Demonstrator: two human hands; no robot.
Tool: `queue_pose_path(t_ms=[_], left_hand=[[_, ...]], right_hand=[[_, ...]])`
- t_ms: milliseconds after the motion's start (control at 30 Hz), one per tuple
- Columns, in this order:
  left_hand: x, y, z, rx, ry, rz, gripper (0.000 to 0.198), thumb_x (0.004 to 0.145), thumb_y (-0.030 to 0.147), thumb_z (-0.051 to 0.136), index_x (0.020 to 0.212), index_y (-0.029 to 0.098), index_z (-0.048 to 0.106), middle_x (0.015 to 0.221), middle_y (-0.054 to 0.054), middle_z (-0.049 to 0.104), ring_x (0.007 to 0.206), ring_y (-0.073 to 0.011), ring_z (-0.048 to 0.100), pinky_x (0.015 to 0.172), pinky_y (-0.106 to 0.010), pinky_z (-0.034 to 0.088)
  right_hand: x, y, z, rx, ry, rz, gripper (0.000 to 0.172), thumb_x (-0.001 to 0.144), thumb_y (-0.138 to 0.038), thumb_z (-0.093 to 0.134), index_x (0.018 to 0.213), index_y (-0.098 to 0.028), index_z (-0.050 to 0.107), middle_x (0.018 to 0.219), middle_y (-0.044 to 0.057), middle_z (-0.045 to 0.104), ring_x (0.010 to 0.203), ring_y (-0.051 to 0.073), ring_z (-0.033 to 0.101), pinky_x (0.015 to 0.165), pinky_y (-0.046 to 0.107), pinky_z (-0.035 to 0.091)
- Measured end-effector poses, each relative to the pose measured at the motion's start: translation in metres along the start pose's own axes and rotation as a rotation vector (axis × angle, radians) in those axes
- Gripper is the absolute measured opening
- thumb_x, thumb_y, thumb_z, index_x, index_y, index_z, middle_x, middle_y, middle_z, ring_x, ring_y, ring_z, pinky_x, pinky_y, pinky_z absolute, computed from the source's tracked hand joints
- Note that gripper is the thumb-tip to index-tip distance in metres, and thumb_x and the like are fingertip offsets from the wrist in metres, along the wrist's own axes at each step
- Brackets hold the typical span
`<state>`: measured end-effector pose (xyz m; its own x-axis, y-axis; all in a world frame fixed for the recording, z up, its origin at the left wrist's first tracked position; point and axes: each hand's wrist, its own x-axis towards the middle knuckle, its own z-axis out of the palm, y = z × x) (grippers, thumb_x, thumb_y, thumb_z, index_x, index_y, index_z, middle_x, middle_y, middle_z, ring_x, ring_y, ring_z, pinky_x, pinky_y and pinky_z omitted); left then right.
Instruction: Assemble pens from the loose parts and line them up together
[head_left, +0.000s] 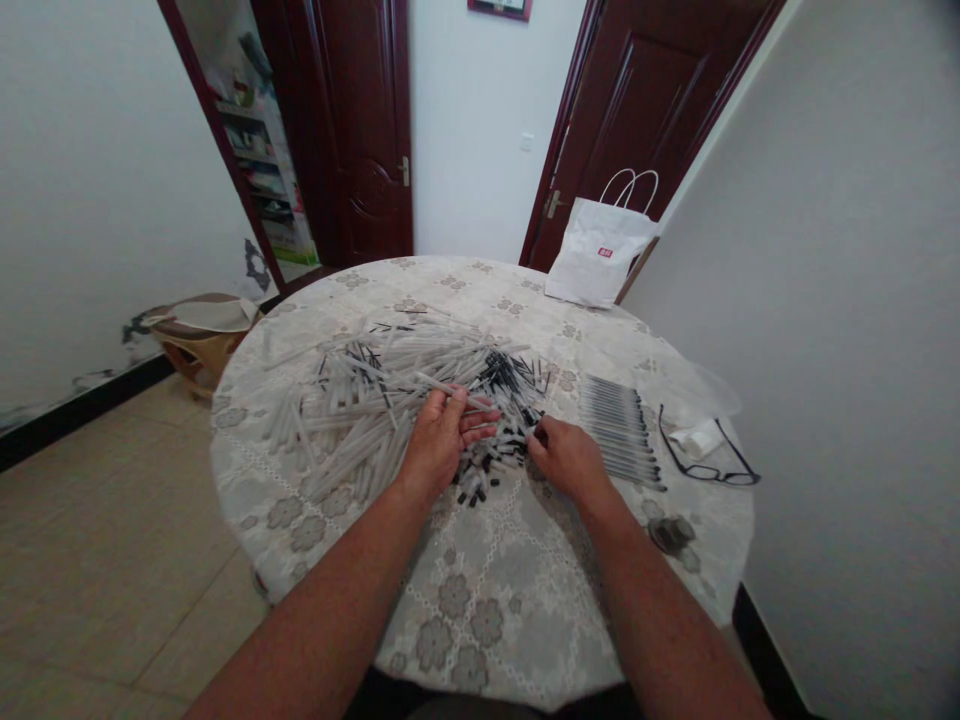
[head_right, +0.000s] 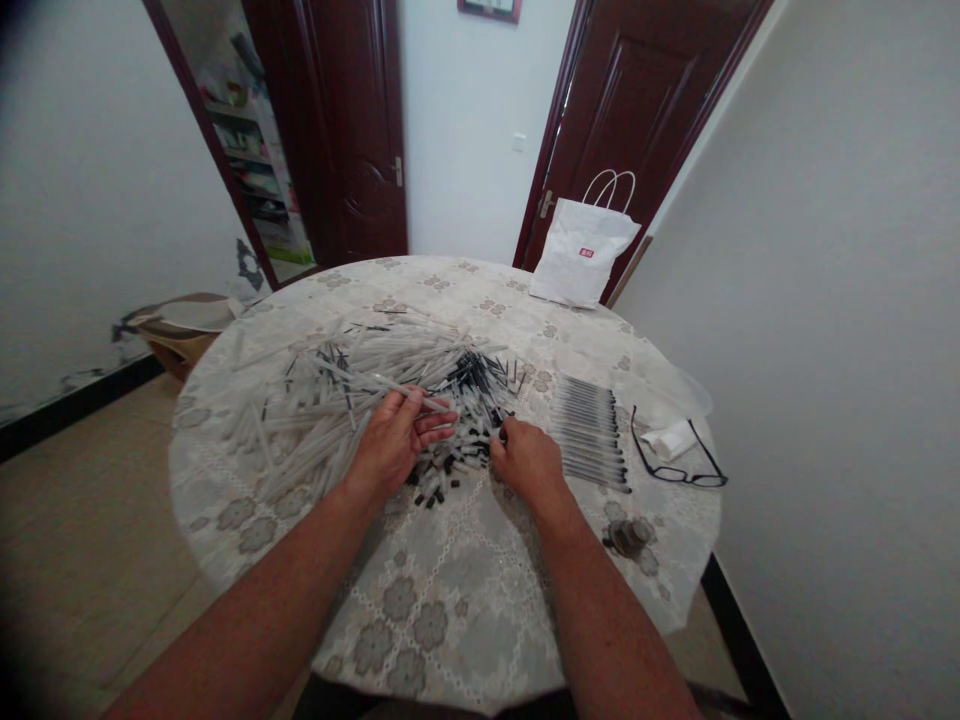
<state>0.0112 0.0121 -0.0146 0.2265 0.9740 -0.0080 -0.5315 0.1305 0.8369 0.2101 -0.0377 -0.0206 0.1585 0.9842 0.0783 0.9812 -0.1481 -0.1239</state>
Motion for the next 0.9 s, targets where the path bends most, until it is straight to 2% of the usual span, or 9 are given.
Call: queue_pose_path(t_ms=[167,300,367,500,567,700,900], left_hand=[[0.002,-0.002,0.0,0.006,0.011,0.008,0.031,0.087,0.04,0.07,0.103,0.019,0.055,0.095,-0.006,0.072,0.083,-0.0195,0.075,0.076,-0.035,0.062],[0.004,-0.002,-0.002,0.001,0.038,0.005,0.03,0.085,0.039,0.074,0.098,0.016,0.061,0.097,-0.006,0.072,0.083,-0.0177,0.074,0.077,-0.032,0.062],[0.005,-0.002,-0.004,-0.024,0.047,0.006,0.03,0.084,0.039,0.075,0.097,0.016,0.062,0.096,-0.006,0.072,0.082,-0.0175,0.074,0.076,-0.032,0.062],[0.007,-0.002,-0.007,-0.061,0.082,0.016,0.033,0.082,0.042,0.078,0.094,0.016,0.06,0.092,-0.004,0.071,0.08,-0.0173,0.074,0.072,-0.031,0.062],[0.007,-0.001,-0.008,-0.08,0.104,0.03,0.034,0.082,0.043,0.078,0.093,0.016,0.06,0.091,-0.003,0.071,0.08,-0.017,0.074,0.071,-0.03,0.062],[0.008,0.002,-0.009,-0.129,0.134,0.057,0.035,0.082,0.043,0.078,0.097,0.017,0.061,0.095,-0.004,0.072,0.085,-0.017,0.074,0.074,-0.029,0.061],[0.009,0.002,-0.01,-0.163,0.147,0.06,0.036,0.08,0.042,0.08,0.097,0.016,0.062,0.097,-0.006,0.074,0.086,-0.0182,0.075,0.075,-0.031,0.061]], right_hand=[[-0.001,-0.005,0.001,-0.02,-0.029,0.04,0.023,0.098,-0.037,0.051,0.105,-0.021,0.066,0.1,0.01,0.076,0.09,0.023,0.069,0.07,0.029,0.038],[0.002,0.0,0.003,0.049,0.021,0.024,0.018,0.095,-0.027,0.05,0.101,-0.02,0.066,0.097,0.01,0.075,0.089,0.023,0.067,0.075,0.029,0.039],[0.003,0.002,0.002,0.118,0.135,0.017,0.019,0.094,-0.024,0.048,0.098,-0.019,0.065,0.096,0.01,0.073,0.089,0.023,0.065,0.078,0.03,0.041],[-0.003,0.002,-0.008,0.347,0.488,-0.024,0.022,0.097,-0.027,0.043,0.099,-0.018,0.063,0.096,0.011,0.068,0.093,0.023,0.062,0.087,0.031,0.043],[-0.008,0.001,-0.014,0.491,0.59,-0.077,0.022,0.098,-0.03,0.043,0.101,-0.019,0.062,0.098,0.01,0.067,0.094,0.023,0.061,0.088,0.032,0.045],[-0.013,0.001,-0.019,0.669,0.56,-0.164,0.021,0.099,-0.033,0.043,0.097,-0.022,0.06,0.091,0.006,0.063,0.088,0.021,0.059,0.083,0.032,0.047],[-0.009,0.006,-0.013,0.682,0.464,-0.234,0.02,0.098,-0.03,0.043,0.089,-0.021,0.059,0.085,0.004,0.059,0.083,0.02,0.056,0.079,0.031,0.045]])
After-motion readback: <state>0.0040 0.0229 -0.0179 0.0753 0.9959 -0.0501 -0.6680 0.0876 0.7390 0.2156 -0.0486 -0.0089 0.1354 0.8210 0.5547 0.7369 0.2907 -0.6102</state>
